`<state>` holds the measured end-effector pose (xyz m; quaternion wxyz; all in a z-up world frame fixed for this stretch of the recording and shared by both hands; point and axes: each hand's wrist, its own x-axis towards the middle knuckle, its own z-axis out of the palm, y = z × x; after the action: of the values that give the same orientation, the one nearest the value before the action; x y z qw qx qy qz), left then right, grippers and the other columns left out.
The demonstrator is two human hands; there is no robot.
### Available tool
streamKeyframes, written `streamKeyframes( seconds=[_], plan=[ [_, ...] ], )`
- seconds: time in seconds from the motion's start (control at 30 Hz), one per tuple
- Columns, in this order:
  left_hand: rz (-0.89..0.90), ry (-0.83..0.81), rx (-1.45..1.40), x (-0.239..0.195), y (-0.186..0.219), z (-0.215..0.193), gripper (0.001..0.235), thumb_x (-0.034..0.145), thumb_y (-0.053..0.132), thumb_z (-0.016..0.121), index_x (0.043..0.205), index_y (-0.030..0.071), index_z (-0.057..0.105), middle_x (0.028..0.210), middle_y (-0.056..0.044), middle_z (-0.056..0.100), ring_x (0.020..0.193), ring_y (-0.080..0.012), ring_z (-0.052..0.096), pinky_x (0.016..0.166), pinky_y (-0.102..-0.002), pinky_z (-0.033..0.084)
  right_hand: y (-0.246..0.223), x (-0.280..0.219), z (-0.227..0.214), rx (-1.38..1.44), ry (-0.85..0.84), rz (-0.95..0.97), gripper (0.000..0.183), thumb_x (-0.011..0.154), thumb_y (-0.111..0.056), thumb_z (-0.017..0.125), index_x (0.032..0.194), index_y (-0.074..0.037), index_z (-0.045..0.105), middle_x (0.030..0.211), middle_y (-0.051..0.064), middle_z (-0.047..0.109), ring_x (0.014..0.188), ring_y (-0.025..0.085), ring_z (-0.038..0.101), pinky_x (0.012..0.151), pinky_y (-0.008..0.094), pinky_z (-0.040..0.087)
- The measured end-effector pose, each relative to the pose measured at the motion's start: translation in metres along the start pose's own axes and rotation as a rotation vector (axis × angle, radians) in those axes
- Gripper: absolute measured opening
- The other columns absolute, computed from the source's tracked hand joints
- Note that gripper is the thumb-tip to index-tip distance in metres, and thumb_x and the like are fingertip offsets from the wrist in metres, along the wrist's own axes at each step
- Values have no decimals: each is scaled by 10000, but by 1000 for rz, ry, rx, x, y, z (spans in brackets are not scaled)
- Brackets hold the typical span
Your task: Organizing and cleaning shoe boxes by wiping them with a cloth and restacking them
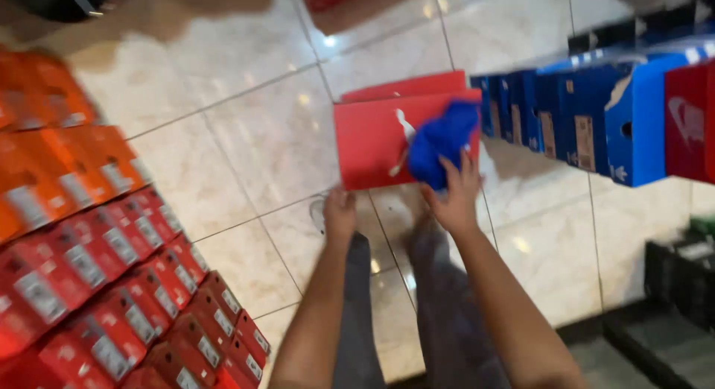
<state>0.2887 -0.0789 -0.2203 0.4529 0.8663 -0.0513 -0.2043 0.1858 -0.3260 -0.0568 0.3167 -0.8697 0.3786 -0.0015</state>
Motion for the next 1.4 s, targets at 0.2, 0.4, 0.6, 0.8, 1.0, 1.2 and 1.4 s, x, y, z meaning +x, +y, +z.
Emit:
streamKeyframes(
  seconds=[0.2,0.4,0.6,0.8,1.0,1.2,1.4],
  plan=[
    [-232,-94,165,106,-62,84,892,979,694,557,1581,61,377,1657,-213,278,1526,-381,287,1243,-507,303,19,114,97,-113,-75,146,1070,858,-502,853,1666,-225,208,1680,247,-15,1531,537,25,1166,779,192],
    [-635,-91,235,104,0,83,692,1006,560,554,1582,294,278,1363,-101,569,1249,-372,633,974,-619,526,4,106,184,-315,-90,18,1024,879,-508,835,1659,-194,249,1686,277,18,1533,560,36,1171,778,57],
    [-433,7,44,108,31,78,610,1004,416,562,1524,145,396,1332,-251,586,1247,-506,575,1069,-592,458,77,137,142,-333,-264,-419,665,817,-533,714,1361,-162,620,1673,163,291,1550,414,170,1171,711,78],
    [-464,71,-66,109,41,75,633,1020,522,553,1507,129,457,1352,-183,614,1228,-408,624,1031,-526,510,94,305,123,-646,-563,114,697,925,-861,361,1092,-308,751,1187,31,747,1186,304,668,1030,538,389],
    [-494,74,56,101,27,80,750,951,686,515,1504,183,456,1360,-179,613,1220,-414,626,1019,-584,505,-39,325,198,-373,-1196,219,944,854,-821,387,1358,-70,657,1458,177,570,1403,366,479,1200,513,308],
    [-601,-6,73,99,20,87,637,994,556,566,1537,262,409,1414,-117,590,1253,-382,623,1029,-626,475,-48,282,197,-314,-952,-181,607,889,-769,415,1330,-422,647,1318,-77,676,1250,244,621,1060,468,463],
    [-421,82,101,98,15,89,717,990,613,540,1532,154,434,1326,-240,619,1174,-468,636,1002,-595,514,69,182,132,-329,-336,-882,605,973,-457,543,1554,-309,465,1688,89,299,1551,379,218,1213,613,194]
  ],
)
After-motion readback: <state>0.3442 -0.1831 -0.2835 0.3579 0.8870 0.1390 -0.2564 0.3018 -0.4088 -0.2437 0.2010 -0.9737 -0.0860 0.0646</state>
